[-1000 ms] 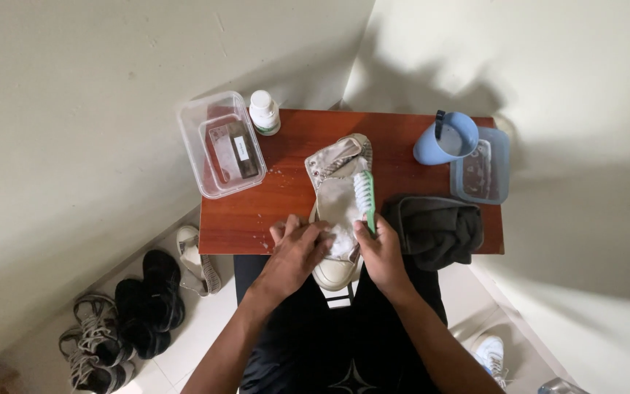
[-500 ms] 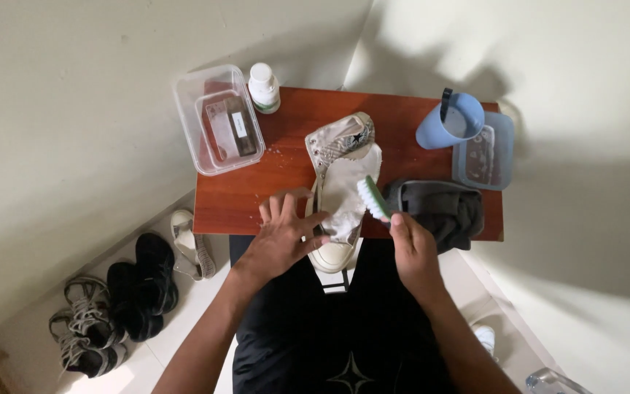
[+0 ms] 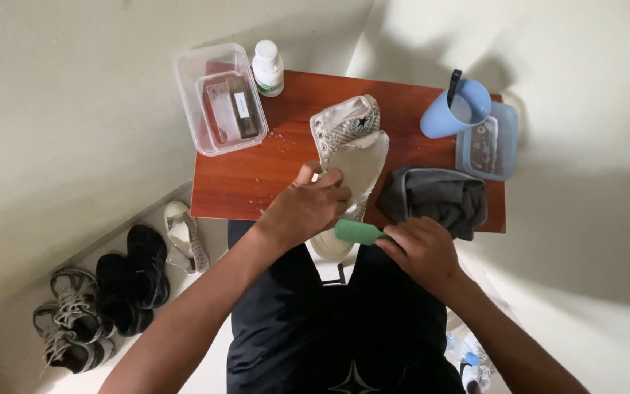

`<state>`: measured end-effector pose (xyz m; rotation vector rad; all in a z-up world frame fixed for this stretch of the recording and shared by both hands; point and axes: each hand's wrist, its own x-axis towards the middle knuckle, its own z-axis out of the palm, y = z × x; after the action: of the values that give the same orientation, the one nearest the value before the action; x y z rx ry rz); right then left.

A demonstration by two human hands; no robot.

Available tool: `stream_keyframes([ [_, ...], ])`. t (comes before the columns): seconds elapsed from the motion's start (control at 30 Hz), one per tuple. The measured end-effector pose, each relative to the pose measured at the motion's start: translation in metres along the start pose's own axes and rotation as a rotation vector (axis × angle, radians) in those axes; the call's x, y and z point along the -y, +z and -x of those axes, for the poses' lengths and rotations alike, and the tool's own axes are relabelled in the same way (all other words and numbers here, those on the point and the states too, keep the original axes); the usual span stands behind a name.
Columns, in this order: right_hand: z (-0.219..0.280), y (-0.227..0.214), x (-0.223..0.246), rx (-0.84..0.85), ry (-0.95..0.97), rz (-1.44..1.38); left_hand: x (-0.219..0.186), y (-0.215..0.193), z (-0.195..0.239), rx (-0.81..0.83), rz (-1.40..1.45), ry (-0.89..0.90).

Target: The person scrubs a white sneaker with a green brush, repeatedly dipping it into a blue cup of liquid. They then wipe the shoe with a gray cloth and remove the insole to clean the interior.

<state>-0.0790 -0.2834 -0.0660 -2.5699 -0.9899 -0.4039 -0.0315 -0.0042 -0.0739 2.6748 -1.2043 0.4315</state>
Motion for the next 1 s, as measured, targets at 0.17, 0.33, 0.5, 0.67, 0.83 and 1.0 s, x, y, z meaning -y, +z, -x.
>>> stream_keyframes([
  [0.17,0.016,-0.016,-0.023,0.062,0.082,0.016,-0.008,-0.005,-0.004,-0.014,0.008,0.027],
  [0.33,0.031,-0.001,-0.027,0.070,0.238,-0.132,-0.008,0.010,-0.002,0.044,0.246,-0.049],
  [0.5,-0.010,-0.006,0.007,0.062,0.074,-0.048,0.004,-0.012,-0.009,0.136,0.423,-0.078],
  [0.67,-0.028,-0.038,-0.003,0.112,-0.049,0.119,0.025,-0.007,-0.016,0.401,0.630,-0.170],
  [0.83,-0.030,-0.013,-0.001,0.022,-0.155,0.125,0.020,-0.072,-0.038,0.483,0.882,-0.318],
  [1.0,-0.026,-0.017,-0.014,-0.021,-0.155,0.113,0.021,-0.025,-0.017,0.451,0.646,-0.286],
])
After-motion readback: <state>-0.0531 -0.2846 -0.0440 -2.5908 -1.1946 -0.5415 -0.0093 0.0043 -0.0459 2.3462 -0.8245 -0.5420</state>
